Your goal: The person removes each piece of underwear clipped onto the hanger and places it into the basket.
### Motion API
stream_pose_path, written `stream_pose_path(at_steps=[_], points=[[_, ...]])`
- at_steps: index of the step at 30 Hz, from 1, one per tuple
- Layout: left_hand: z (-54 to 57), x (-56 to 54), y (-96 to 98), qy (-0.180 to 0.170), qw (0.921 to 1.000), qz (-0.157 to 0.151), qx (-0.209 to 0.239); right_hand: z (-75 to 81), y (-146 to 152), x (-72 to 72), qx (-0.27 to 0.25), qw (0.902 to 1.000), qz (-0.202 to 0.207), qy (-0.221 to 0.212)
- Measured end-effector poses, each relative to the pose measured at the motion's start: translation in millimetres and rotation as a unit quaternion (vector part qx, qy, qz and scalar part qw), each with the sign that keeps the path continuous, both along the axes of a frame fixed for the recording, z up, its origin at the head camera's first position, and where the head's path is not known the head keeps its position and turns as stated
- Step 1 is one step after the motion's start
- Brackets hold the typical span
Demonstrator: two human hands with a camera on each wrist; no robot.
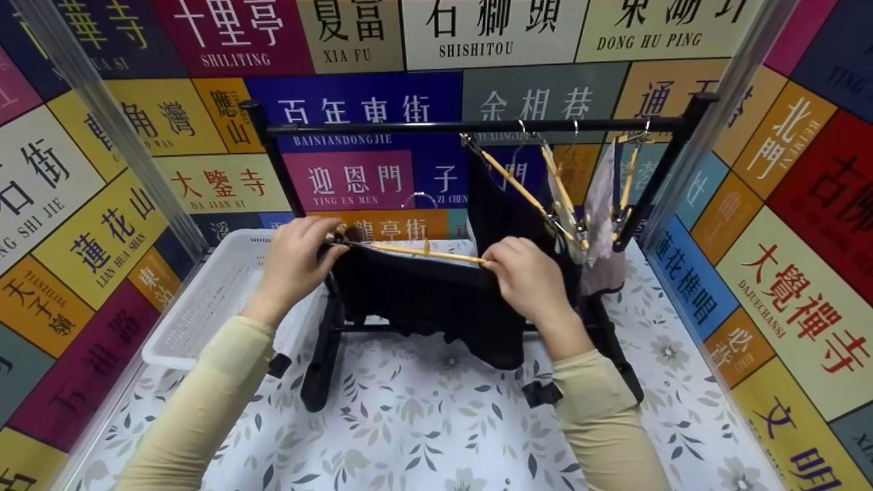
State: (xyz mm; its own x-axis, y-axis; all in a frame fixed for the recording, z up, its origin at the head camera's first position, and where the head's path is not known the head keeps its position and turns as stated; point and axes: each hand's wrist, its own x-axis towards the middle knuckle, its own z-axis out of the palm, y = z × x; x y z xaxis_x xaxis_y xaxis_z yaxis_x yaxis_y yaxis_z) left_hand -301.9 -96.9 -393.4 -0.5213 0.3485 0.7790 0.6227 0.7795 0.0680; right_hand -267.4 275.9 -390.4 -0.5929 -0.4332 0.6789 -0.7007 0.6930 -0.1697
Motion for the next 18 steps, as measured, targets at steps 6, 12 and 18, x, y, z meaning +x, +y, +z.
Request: stream_pose_path(at_steps=[6,12,18], points=[[-7.7,1.6,-1.3,0.007,0.9999,-0.008,-0.007,-7.3,0,-1.7,0.000,0.9999,0.004,-0.012],[-9.2,6.3,-5.1,-0.005,0.9997,-0.024,-0.004,-12.6,0,-3.7,-0.003,0.9997,0.019,-0.017],[-12.8,12.9,-10.5,0.006,0.9995,-0.030,0.000,-18.7,-4,-5.3,-0.010,0.9993,0.033,-0.011]])
